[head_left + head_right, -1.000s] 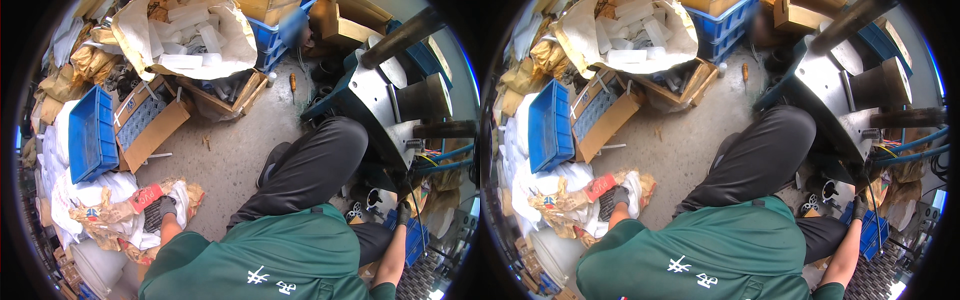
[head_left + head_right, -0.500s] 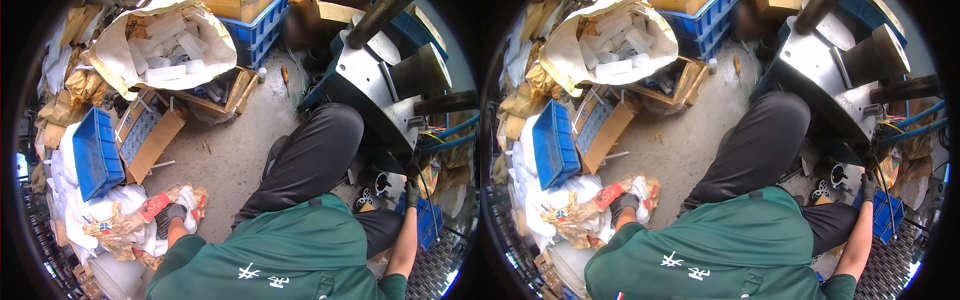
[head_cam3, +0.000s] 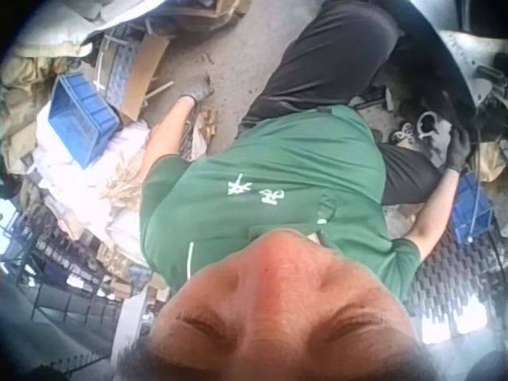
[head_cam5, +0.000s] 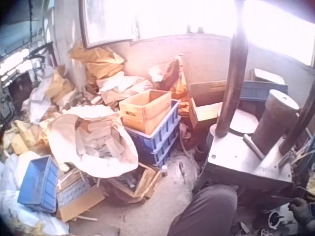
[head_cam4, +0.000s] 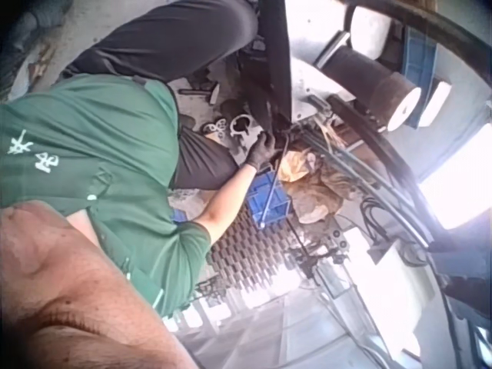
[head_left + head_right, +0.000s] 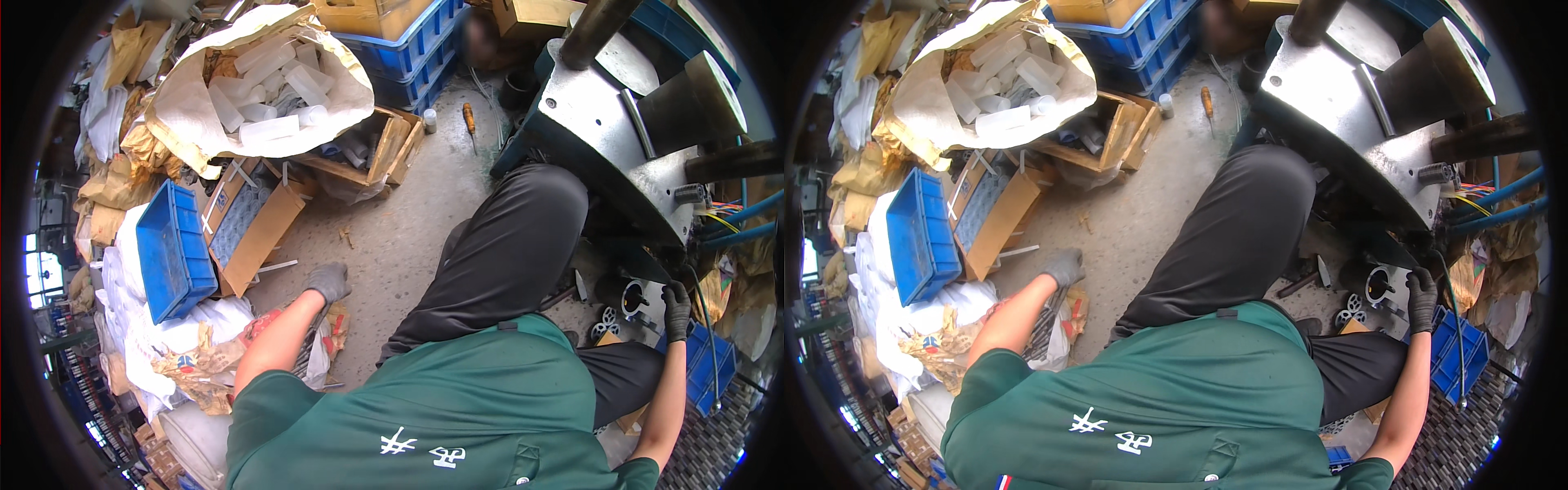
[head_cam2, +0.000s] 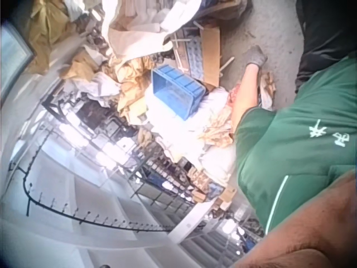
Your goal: Operating an industrial press to stamp or press metal gear-shaped components.
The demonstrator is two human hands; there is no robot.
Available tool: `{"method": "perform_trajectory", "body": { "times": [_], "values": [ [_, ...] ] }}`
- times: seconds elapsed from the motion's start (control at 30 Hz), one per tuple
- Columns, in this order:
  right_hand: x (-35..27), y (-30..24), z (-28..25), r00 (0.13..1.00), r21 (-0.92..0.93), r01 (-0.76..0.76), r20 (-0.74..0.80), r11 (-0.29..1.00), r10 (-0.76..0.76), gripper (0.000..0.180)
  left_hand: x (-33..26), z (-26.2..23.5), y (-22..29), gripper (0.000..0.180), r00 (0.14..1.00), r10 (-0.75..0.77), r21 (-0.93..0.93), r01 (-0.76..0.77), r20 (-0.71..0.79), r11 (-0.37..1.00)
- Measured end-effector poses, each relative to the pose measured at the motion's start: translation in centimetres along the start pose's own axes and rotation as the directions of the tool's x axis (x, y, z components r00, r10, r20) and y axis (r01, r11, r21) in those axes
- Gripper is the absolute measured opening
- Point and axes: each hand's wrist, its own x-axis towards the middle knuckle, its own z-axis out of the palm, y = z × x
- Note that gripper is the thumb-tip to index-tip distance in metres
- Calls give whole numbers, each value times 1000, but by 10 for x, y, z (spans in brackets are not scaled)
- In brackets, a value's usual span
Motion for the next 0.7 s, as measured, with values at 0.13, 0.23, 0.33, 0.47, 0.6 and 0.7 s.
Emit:
{"method": "perform_trajectory", "body": {
  "times": [0.13,0.23,0.33,0.47,0.6,0.7],
  "values": [
    [-4,-1,-4,999,-14,-19,-38,1000,19,25,80,-11,81,78,957,36,-240,-109,-289,965],
    [-2,-1,-11,996,16,-61,-63,998,61,25,108,7,117,111,976,-152,-190,121,-157,974],
    [1,-2,-18,989,23,-86,-118,996,88,24,120,22,132,127,966,-251,-132,241,-61,961],
    [-2,-4,-25,989,57,-79,-119,995,86,24,128,41,136,117,965,-251,-104,243,-74,964],
    [-5,-5,-27,989,30,-101,-103,994,104,26,131,65,130,85,946,-184,-92,165,-268,982],
    [-4,-5,-26,988,35,-107,-108,994,110,26,135,76,129,59,894,-182,-120,145,-408,982]
  ]
}}
